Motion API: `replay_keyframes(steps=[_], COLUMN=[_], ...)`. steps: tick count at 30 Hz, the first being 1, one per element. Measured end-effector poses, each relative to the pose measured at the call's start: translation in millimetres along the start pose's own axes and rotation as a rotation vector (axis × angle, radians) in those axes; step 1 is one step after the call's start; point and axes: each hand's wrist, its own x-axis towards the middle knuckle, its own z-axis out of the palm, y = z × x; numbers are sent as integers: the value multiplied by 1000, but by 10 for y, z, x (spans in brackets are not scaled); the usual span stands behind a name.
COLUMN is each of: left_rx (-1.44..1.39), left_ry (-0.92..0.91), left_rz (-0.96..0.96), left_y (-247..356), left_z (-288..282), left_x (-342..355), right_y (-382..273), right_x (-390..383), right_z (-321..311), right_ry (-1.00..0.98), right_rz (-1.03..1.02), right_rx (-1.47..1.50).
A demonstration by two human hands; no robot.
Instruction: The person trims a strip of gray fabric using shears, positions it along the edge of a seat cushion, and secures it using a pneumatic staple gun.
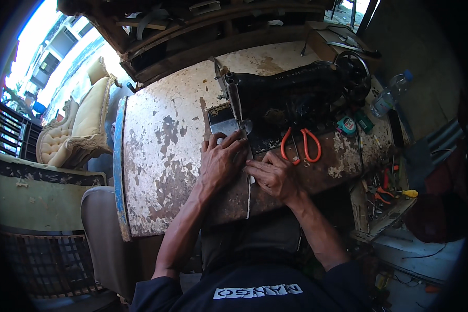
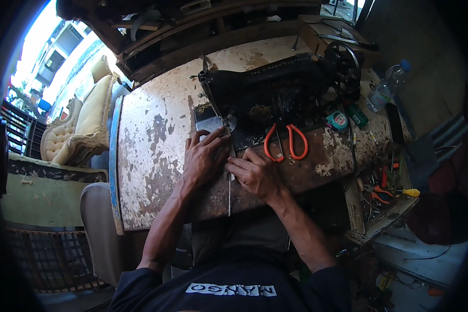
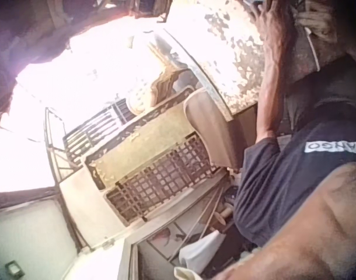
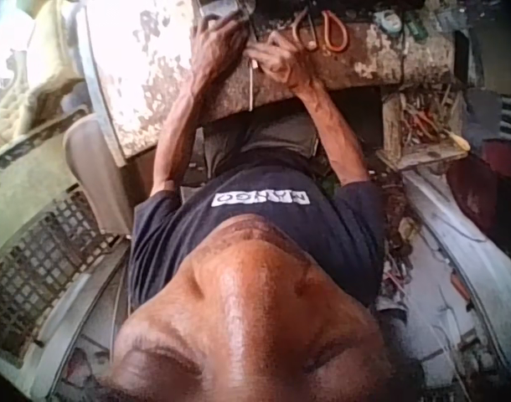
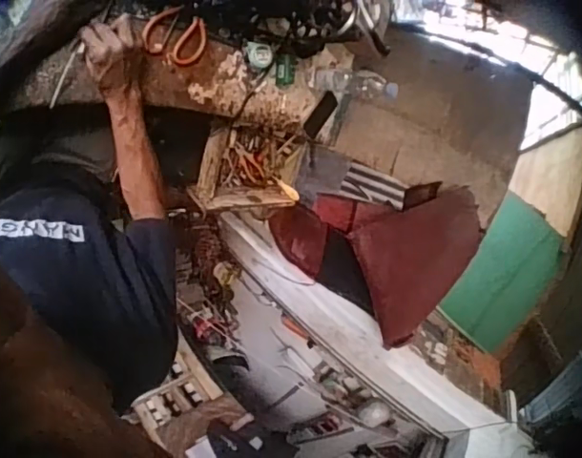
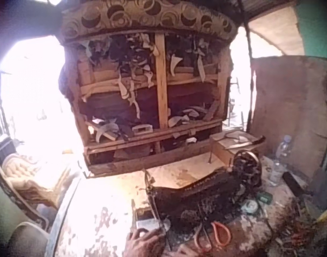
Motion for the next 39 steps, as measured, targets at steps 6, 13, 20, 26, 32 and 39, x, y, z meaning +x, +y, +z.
replay_keyframes(steps=[6,13,20,26,32,39], left_rx=[0,4,3,4,-26,0], left_ry=[-4,-20,-29,-20,-36,-51], left_rz=[-11,-33,-54,-58,-75,-86], left_y=[-13,-5,43,57,80,89], left_z=[30,40,19,8,-18,0], left_x=[-6,-12,-32,-30,-27,-33], right_y=[-2,-17,-60,-100,-134,-213], right_x=[-45,-87,-114,-112,-143,-166], right_z=[7,6,-30,-55,-36,-98], right_ry=[-24,-34,-54,-20,-51,-1], right_rz=[4,-12,5,-35,70,-4], right_rx=[47,53,26,32,9,19])
